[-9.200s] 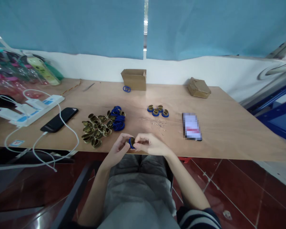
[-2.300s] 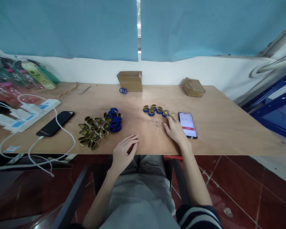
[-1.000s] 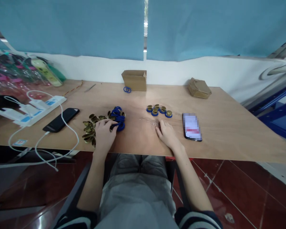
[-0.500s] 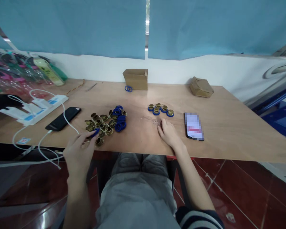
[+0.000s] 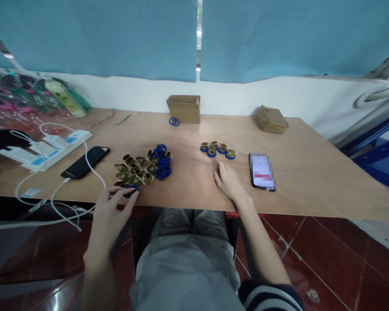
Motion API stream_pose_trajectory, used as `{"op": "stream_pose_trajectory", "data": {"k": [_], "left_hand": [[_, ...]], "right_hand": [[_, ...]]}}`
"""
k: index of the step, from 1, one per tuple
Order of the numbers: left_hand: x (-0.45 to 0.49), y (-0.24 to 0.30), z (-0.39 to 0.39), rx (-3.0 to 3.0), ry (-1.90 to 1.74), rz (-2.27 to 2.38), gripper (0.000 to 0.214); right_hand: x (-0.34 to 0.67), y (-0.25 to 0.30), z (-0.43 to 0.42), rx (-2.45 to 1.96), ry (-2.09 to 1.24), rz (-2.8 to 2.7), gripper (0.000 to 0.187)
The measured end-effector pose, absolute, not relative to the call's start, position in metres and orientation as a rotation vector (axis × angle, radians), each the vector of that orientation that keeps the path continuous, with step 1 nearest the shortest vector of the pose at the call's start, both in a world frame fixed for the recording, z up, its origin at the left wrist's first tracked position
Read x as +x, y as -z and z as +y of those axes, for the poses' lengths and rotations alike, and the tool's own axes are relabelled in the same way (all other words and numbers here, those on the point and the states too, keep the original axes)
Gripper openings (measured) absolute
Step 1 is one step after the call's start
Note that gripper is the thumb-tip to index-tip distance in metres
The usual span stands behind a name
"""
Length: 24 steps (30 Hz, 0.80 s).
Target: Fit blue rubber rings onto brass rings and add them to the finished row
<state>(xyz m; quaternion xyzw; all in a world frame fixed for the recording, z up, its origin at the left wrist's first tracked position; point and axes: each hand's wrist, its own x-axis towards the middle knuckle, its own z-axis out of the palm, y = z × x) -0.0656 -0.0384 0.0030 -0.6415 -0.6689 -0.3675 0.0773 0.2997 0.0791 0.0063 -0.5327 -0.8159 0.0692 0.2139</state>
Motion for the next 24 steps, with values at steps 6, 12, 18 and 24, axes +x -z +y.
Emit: {"op": "stream_pose_trajectory", "data": {"k": [6,12,18,24], "left_hand": [[-0.057,0.001,-0.032,-1.687,1.191,-2.126,0.023],[-0.057,0.008,-0.033,-1.658,1.057,-2.197,0.019],[-0.049,0.0,-0.034,-1.704,1.307,-1.939,0.015],[-0.008,-0.011,-0.02,-1.913,1.612,-1.659,0.012]], "right_hand": [[0.3,-0.006,0.08,-1.476,-0.185,-2.274,0.028],[0.3,-0.003,0.081,-1.484,-0.199,-2.282,0.028],[0.3,-0.001,0.081,-1.379,-0.156,-2.222,0.033],[0.298,-0.012,0.077,-1.338,-0.081,-2.176,0.028]]}}
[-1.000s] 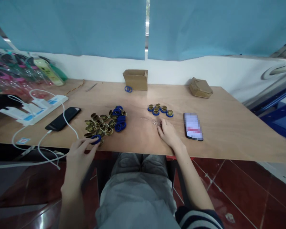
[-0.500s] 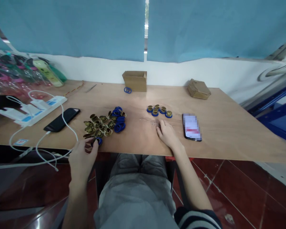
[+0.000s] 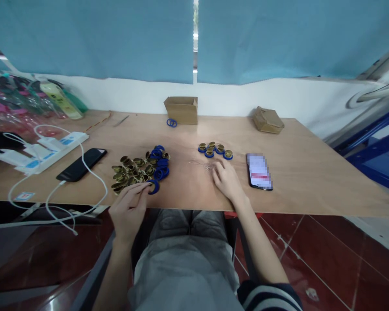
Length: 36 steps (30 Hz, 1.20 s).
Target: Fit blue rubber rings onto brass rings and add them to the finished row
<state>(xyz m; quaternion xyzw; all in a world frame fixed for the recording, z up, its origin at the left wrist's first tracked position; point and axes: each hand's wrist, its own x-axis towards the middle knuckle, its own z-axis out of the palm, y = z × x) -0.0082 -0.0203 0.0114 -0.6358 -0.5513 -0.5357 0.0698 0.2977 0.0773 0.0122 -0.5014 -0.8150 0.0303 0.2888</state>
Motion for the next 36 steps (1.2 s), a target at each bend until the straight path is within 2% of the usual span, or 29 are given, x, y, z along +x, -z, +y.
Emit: {"op": "stream_pose_trajectory", "data": {"k": [3,6,9,12,15,23,36], "left_hand": [[0.021,-0.01,-0.003,-2.012,1.719,-1.64,0.013],[0.045,-0.005,0.016,-2.099,1.839,-1.609,0.016],[0.06,0.001,0.027,-2.11,1.841,-1.597,0.017],[0.063,0.007,0.028,-2.111,1.755,-1.608,0.017],[0.062,0.014,0.026,-2.093,1.703,-1.634,0.018],[0.06,0.015,0.024,-2.19,1.607,-1.606,0.016],[0.059,0.02,0.025,-2.209,1.415,-1.581,0.017]], "right_hand": [[0.293,-0.021,0.072,-1.318,-0.103,-2.123,0.025],[0.281,-0.027,0.064,-1.281,-0.268,-2.041,0.022],[0.26,-0.025,0.055,-1.238,-0.64,-1.945,0.023],[0.239,-0.018,0.05,-1.077,-1.113,-1.816,0.038],[0.229,-0.011,0.049,-1.033,-1.313,-1.71,0.043],[0.229,-0.004,0.052,-1.055,-1.261,-1.729,0.029],[0.227,-0.007,0.053,-1.105,-1.211,-1.761,0.025]]}}
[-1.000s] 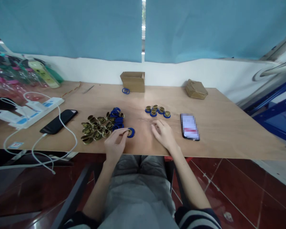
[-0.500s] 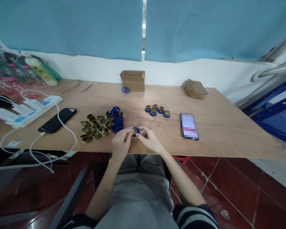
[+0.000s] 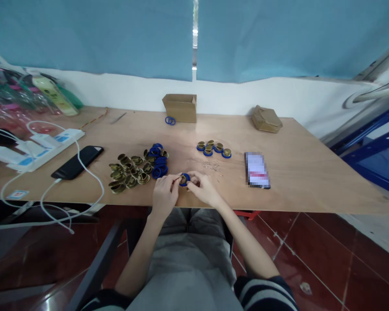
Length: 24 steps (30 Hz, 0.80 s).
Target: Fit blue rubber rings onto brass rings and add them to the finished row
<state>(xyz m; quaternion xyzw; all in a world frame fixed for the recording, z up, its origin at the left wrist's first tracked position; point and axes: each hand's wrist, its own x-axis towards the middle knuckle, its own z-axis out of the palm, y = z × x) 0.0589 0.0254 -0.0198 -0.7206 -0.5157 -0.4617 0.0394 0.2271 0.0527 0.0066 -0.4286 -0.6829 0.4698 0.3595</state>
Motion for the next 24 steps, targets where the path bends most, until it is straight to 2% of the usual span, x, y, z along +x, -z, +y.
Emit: {"op": "stream_pose_trajectory", "data": {"k": [8,17,24], "left_hand": [[0.0572,0.0172,0.024,-2.226,1.47,-1.524,0.013],[0.0567,0.0119,0.0235,-2.277,1.574,-1.441,0.011],[0.0596,0.016,0.0229,-2.186,1.526,-1.511,0.009]], "right_hand": [[0.2281,-0.0038,0.0495,-1.078,-1.198,-1.778,0.032],[0.2331,-0.0043,0.0503,-1.057,-1.251,-1.803,0.03],[0.2325,-0.0076,0.049,-1.147,-0.889,-1.984,0.035]]}}
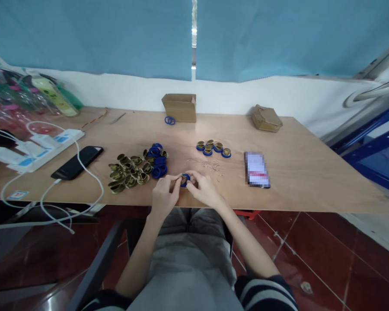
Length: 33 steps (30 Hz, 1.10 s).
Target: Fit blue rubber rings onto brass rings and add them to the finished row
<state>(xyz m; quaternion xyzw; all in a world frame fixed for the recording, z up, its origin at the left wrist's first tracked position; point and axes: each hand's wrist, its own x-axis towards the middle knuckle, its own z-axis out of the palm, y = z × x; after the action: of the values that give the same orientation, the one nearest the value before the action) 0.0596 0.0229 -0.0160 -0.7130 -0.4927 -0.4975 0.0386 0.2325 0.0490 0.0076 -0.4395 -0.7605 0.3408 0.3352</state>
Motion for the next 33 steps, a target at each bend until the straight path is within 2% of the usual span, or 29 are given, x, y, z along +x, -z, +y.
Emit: {"op": "stream_pose_trajectory", "data": {"k": [15,21,25,29,33], "left_hand": [[0.061,0.016,0.021,-2.17,1.559,-1.477,0.007],[0.06,0.017,0.021,-2.222,1.591,-1.463,0.006],[0.059,0.014,0.021,-2.257,1.746,-1.612,0.004],[0.053,0.008,0.023,-2.28,2.03,-1.88,0.018],[0.046,0.006,0.025,-2.505,2.112,-2.029,0.027]], "right_hand": [[0.223,-0.007,0.041,-1.041,-0.794,-1.999,0.05],[0.226,-0.007,0.039,-1.063,-0.735,-2.047,0.047],[0.227,-0.004,0.043,-1.08,-0.828,-1.962,0.055],[0.227,-0.005,0.047,-1.089,-0.963,-1.787,0.065],[0.228,-0.009,0.048,-0.991,-1.217,-1.651,0.055]]}}
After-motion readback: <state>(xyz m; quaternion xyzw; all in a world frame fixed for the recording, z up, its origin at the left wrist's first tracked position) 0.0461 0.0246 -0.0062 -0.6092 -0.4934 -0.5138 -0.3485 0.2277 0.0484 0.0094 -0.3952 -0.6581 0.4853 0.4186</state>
